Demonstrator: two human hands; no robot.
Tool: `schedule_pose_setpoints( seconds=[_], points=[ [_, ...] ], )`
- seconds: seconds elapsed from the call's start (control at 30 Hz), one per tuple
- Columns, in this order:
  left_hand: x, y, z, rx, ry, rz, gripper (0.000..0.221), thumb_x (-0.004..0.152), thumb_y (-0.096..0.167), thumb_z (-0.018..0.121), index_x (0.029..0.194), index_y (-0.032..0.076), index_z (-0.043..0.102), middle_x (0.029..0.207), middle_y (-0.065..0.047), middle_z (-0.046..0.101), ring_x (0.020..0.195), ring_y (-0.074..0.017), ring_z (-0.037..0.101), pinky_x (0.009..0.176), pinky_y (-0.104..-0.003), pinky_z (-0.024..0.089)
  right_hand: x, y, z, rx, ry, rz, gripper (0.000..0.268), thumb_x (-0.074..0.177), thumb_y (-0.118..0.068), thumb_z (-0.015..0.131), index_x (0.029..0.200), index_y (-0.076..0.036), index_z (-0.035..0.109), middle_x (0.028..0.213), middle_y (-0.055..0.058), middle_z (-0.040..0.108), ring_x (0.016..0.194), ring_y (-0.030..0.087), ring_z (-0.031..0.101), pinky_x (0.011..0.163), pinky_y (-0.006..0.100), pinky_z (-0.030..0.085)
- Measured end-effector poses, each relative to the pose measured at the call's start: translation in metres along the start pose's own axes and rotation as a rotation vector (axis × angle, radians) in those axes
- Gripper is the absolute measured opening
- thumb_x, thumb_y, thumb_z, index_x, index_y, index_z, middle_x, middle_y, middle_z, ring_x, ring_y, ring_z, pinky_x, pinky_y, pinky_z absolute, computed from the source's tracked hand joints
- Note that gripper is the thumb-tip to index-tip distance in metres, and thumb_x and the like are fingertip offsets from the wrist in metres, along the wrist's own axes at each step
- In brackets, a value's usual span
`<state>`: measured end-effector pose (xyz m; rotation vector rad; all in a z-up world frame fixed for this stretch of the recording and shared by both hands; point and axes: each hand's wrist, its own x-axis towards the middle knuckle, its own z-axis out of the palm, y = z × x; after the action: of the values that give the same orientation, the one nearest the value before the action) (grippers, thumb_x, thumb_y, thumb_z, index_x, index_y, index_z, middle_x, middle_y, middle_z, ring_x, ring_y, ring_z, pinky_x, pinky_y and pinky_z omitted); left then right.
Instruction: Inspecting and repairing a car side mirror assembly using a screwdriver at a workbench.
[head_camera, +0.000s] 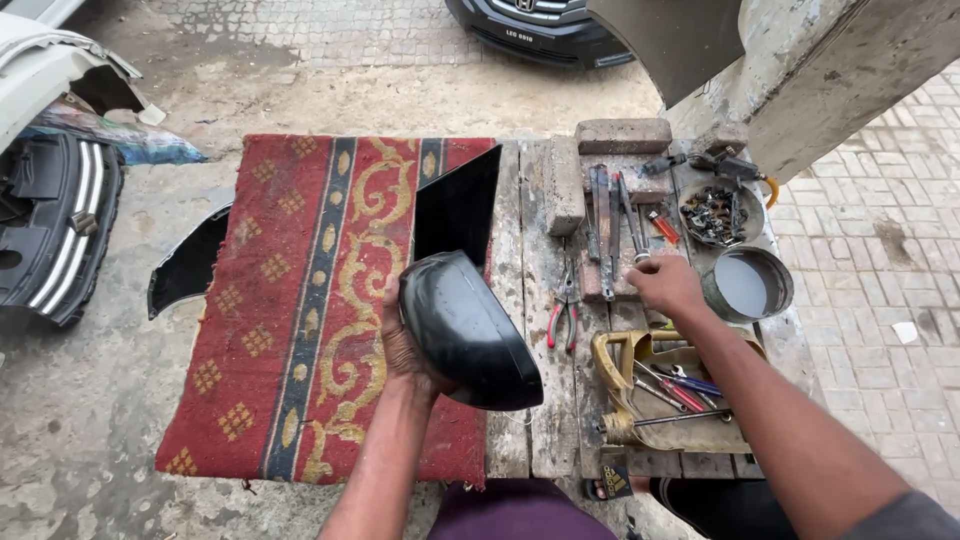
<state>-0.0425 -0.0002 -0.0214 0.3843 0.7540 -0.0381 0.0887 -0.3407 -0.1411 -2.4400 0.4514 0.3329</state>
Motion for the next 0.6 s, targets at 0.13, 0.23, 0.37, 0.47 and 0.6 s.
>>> schedule_pose_setpoints(
  seconds=[0.13, 0.23, 0.37, 0.47, 0.6],
  points=[
    [-0.012, 0.003, 0.010, 0.023, 0.055, 0.010, 0.077, 0.068, 0.068, 0.068, 0.125, 0.016, 0.069, 0.128, -0.014, 0.068, 0.119, -0.0342, 0.063, 0.106, -0.051, 0.049, 0.028, 0.045, 0.020, -0.286, -0.045, -0.004, 0.053, 0.081, -0.050, 0.073, 0.122, -0.017, 0.075, 0.113, 0.010, 0.078, 0.114, 0.034, 0.070, 0.097, 0.049, 0.056],
    [0.002, 0.005, 0.014, 0.072, 0.059, 0.056, 0.076, 0.069, 0.068, 0.069, 0.124, 0.015, 0.069, 0.127, -0.015, 0.068, 0.118, -0.0341, 0.063, 0.107, -0.050, 0.048, 0.047, 0.061, 0.028, -0.369, -0.107, 0.010, 0.064, 0.088, -0.047, 0.069, 0.139, -0.008, 0.065, 0.128, 0.020, 0.072, 0.122, 0.040, 0.066, 0.100, 0.055, 0.054],
    [-0.022, 0.003, 0.032, -0.001, 0.099, 0.093, 0.069, 0.070, 0.062, 0.071, 0.119, 0.014, 0.071, 0.121, -0.016, 0.071, 0.111, -0.0330, 0.066, 0.103, -0.049, 0.051, 0.059, 0.076, 0.043, -0.266, -0.152, -0.003, 0.071, 0.086, -0.037, 0.072, 0.144, 0.000, 0.056, 0.137, 0.028, 0.064, 0.127, 0.048, 0.059, 0.108, 0.056, 0.048],
    [-0.043, 0.001, 0.054, -0.035, 0.112, 0.097, 0.064, 0.071, 0.057, 0.071, 0.115, 0.012, 0.072, 0.116, -0.017, 0.072, 0.106, -0.0333, 0.067, 0.100, -0.048, 0.053, 0.060, 0.074, 0.038, -0.218, -0.129, 0.057, 0.078, 0.079, -0.043, 0.077, 0.146, -0.008, 0.055, 0.134, 0.023, 0.066, 0.124, 0.043, 0.062, 0.106, 0.053, 0.050],
    [-0.051, 0.003, 0.063, -0.051, 0.123, 0.076, 0.059, 0.072, 0.055, 0.072, 0.112, 0.011, 0.072, 0.112, -0.016, 0.072, 0.103, -0.0315, 0.067, 0.099, -0.047, 0.053, 0.079, 0.067, 0.030, 0.428, 0.017, 0.280, 0.037, 0.067, -0.010, 0.068, 0.098, 0.009, 0.065, 0.064, 0.018, 0.065, 0.057, 0.033, 0.072, 0.052, 0.055, 0.054]
  ],
)
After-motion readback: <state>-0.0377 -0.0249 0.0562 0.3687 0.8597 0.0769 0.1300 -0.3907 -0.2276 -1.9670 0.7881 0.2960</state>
